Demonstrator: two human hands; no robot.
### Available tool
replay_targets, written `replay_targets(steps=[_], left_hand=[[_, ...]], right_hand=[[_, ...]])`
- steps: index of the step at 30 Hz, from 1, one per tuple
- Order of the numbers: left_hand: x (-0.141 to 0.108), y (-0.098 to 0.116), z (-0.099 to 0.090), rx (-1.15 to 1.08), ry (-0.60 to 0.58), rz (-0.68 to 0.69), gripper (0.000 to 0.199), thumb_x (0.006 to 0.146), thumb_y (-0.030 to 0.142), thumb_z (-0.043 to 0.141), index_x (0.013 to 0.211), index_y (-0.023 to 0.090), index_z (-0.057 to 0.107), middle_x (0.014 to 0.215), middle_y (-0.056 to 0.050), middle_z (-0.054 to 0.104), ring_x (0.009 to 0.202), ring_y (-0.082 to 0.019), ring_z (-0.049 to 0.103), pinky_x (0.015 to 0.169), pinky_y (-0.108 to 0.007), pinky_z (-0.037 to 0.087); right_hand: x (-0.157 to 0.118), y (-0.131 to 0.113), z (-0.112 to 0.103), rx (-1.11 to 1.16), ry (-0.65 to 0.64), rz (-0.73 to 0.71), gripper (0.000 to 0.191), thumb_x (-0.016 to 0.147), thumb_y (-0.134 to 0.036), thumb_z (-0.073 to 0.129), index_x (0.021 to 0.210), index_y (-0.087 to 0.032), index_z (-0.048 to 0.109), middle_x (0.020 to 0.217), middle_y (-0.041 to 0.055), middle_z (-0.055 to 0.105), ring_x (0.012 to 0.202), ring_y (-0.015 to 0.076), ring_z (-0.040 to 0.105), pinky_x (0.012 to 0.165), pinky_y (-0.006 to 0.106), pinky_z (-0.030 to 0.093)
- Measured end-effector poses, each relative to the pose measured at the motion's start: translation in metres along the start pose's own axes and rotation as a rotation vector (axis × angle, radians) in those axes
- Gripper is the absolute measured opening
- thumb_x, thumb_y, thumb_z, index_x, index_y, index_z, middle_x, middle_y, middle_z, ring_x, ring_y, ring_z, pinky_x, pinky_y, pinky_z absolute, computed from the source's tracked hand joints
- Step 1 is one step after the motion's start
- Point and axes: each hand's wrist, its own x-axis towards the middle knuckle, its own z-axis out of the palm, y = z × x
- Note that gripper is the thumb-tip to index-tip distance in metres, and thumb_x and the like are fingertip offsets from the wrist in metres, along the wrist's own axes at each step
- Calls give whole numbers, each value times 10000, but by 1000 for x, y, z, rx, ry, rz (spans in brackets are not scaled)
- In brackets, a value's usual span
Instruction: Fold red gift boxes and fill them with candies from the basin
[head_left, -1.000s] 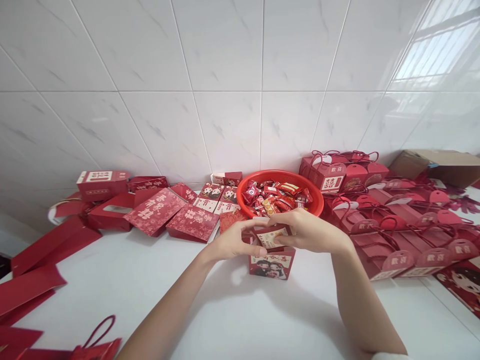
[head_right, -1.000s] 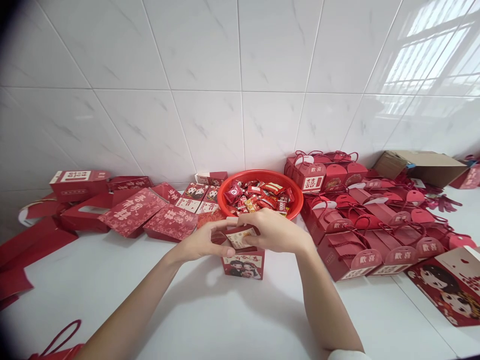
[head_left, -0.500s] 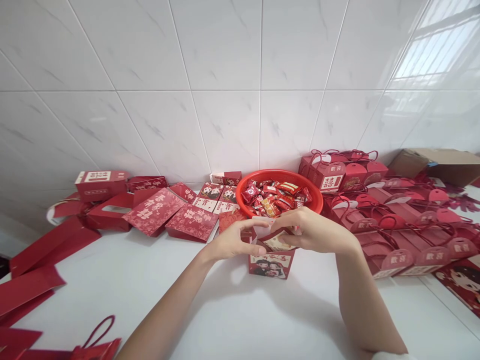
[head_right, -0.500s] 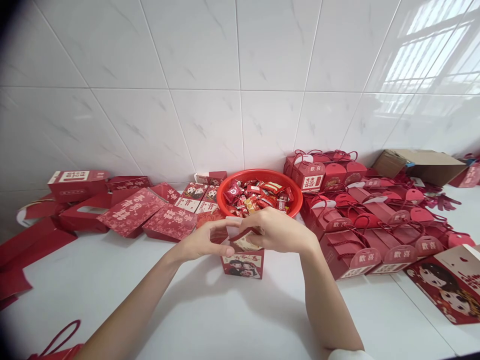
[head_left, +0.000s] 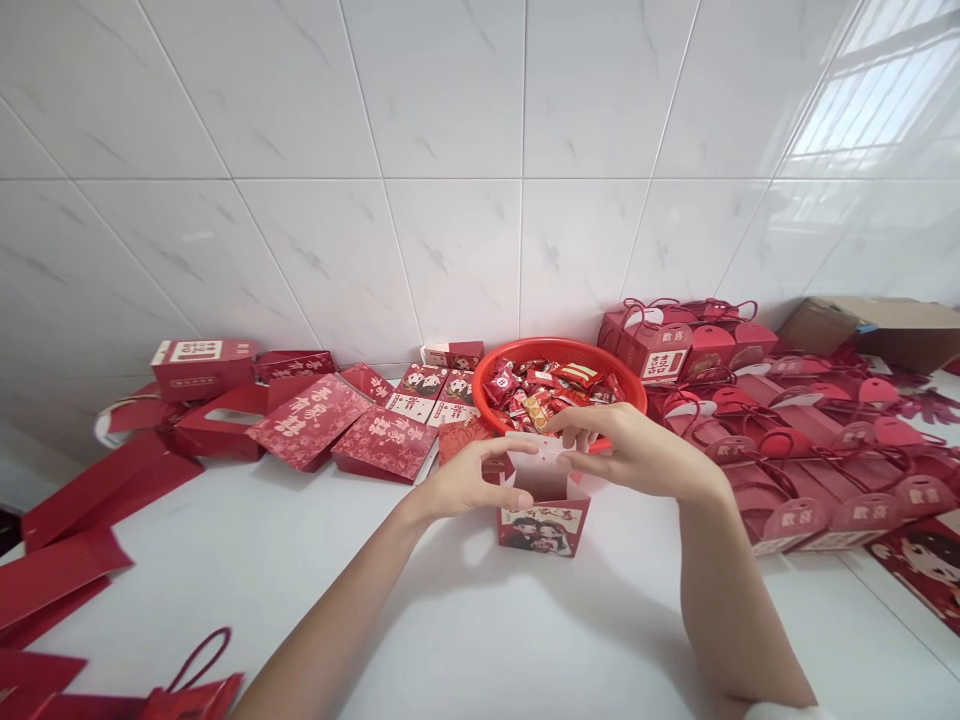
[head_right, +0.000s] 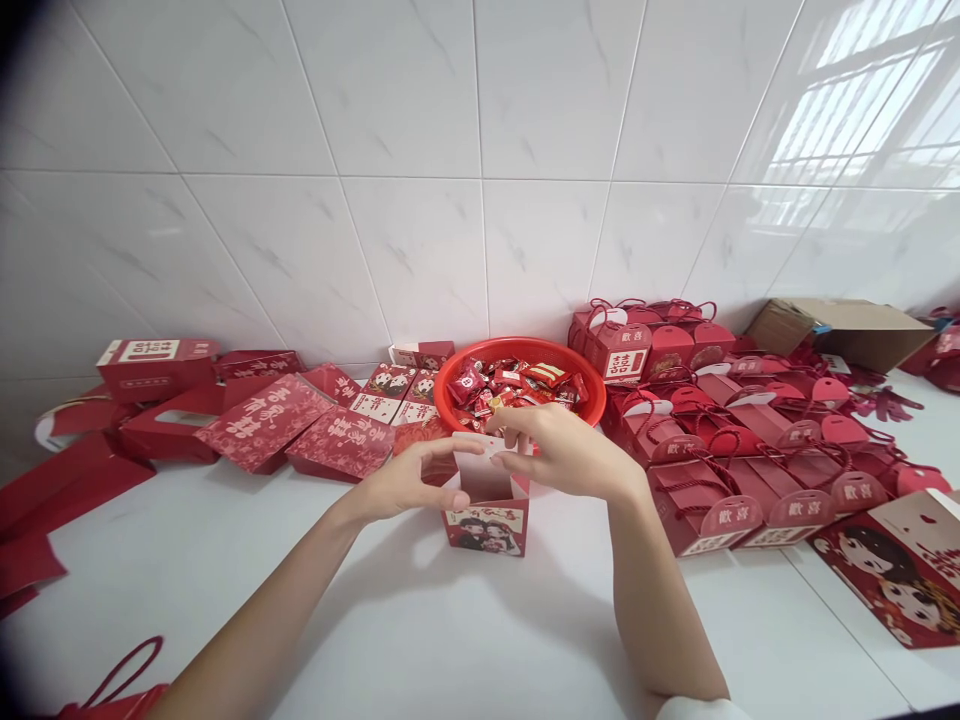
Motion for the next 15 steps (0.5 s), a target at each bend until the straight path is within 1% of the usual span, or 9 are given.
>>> replay_targets(steps=[3,6,8,11,13,15], left_hand=[[-1,0,1,5,1,3,578,673,380,859,1208,244,690,1417,-65,589,1250,-294,554,1040,-382,434],[-2,-1,0,38,-9,12,545,702,421,837,1193,232,696,1359,-64,627,1222,-299,567,991,-375,465],[-3,-3,1,62,-17,22,519,728,438,819,1190,234,699,1324,-62,647,1209,-295,577,975,-368,473],[-2,-5,3,108,-1,67,449,755,445,799,1142,233,721,1273,-77,671,1175,-284,601,981,-369,474],[-1,-3,6,178,55,131,373,777,445,779,1087,239,744,1273,-80,662,1179,-275,596,1013,-374,456],[-2,3,9,236,192,223,287,808,454,744,996,238,760,1245,-79,656,1147,-259,601,1005,-373,460]], right_hand=[[-4,5,-7,18,64,25,203,932,-315,571,1061,-199,677,911,56,737,790,201,676,702,299,511],[-8,12,-14,2,142,80,196,924,-329,567,1020,-207,687,890,51,743,773,208,685,695,310,525],[-11,18,-18,-21,188,118,214,919,-355,573,1021,-205,686,887,54,745,776,215,690,701,318,531],[-13,25,-21,-38,227,139,264,925,-406,573,1045,-202,689,936,69,750,802,226,697,712,326,539],[-15,28,-22,-31,244,143,299,926,-437,573,1063,-202,696,974,76,751,812,229,697,726,333,545],[-16,30,-24,-17,250,155,312,919,-445,581,1074,-202,701,972,76,750,805,228,694,734,338,549]])
